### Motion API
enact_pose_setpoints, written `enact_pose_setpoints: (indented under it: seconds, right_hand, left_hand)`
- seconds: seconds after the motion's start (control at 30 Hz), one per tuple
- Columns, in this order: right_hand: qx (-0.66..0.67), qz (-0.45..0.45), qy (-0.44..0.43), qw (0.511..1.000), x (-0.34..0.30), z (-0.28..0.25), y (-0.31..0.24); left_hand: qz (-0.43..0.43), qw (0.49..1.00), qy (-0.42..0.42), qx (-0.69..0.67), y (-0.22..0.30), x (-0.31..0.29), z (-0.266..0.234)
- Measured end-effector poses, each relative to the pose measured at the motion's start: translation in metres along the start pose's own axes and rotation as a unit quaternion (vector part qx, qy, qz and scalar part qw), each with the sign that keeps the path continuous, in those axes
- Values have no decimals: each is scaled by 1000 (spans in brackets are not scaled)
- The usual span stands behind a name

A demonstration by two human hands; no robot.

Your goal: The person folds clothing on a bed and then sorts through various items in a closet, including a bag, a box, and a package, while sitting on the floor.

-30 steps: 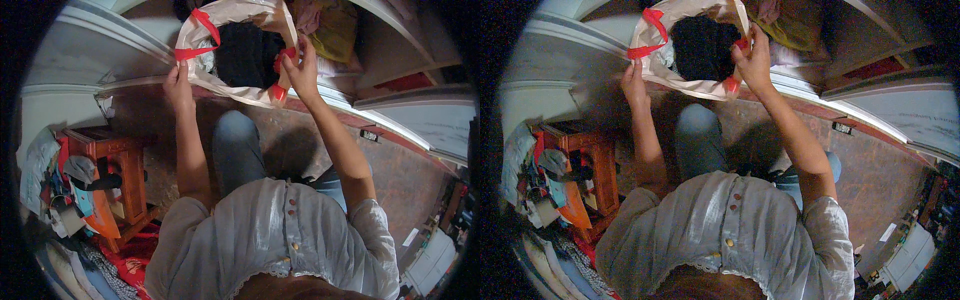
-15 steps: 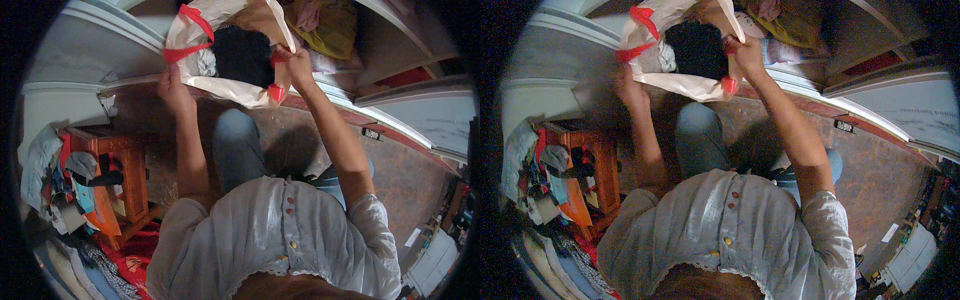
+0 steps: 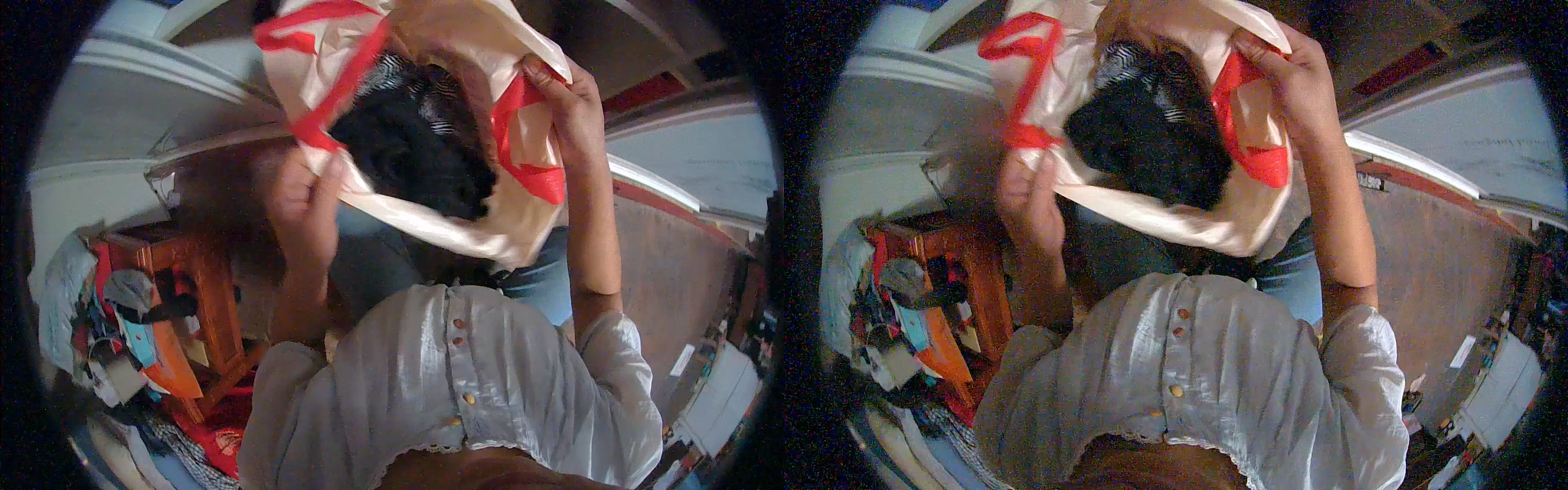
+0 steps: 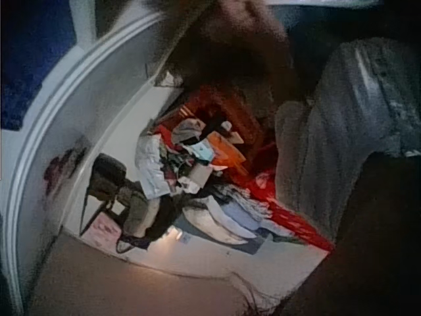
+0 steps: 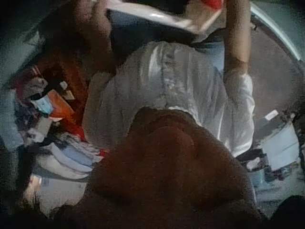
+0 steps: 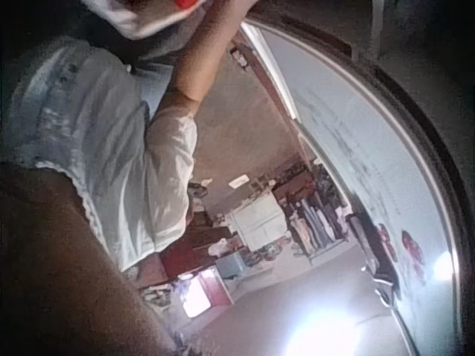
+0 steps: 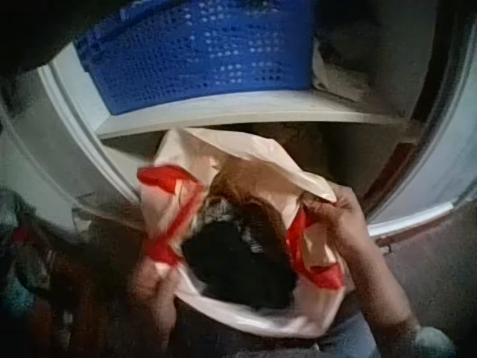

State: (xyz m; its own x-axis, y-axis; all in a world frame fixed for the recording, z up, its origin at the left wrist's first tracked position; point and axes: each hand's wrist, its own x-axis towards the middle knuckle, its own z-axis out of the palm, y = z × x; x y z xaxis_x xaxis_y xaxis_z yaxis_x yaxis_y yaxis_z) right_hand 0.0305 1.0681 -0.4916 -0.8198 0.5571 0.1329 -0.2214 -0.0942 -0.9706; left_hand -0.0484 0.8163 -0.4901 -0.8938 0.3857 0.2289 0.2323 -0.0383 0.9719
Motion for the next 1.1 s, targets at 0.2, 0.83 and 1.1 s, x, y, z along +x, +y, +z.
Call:
enact_pose_setpoints:
  seconds: [0.2,0.83,1.1]
  right_hand:
    - [-217,84,-40,972,-6,-66,35]
    - [-340,113,-56,932,-39,-173,221]
    - [-513,-90,-88,849,-64,-117,178]
  left_hand:
    - [-206,950,-211,-100,-45,-56,50]
    - [-383,827,-408,-47,-201,-164,120]
    - [-428,801,-417,-31,-206,-160,103]
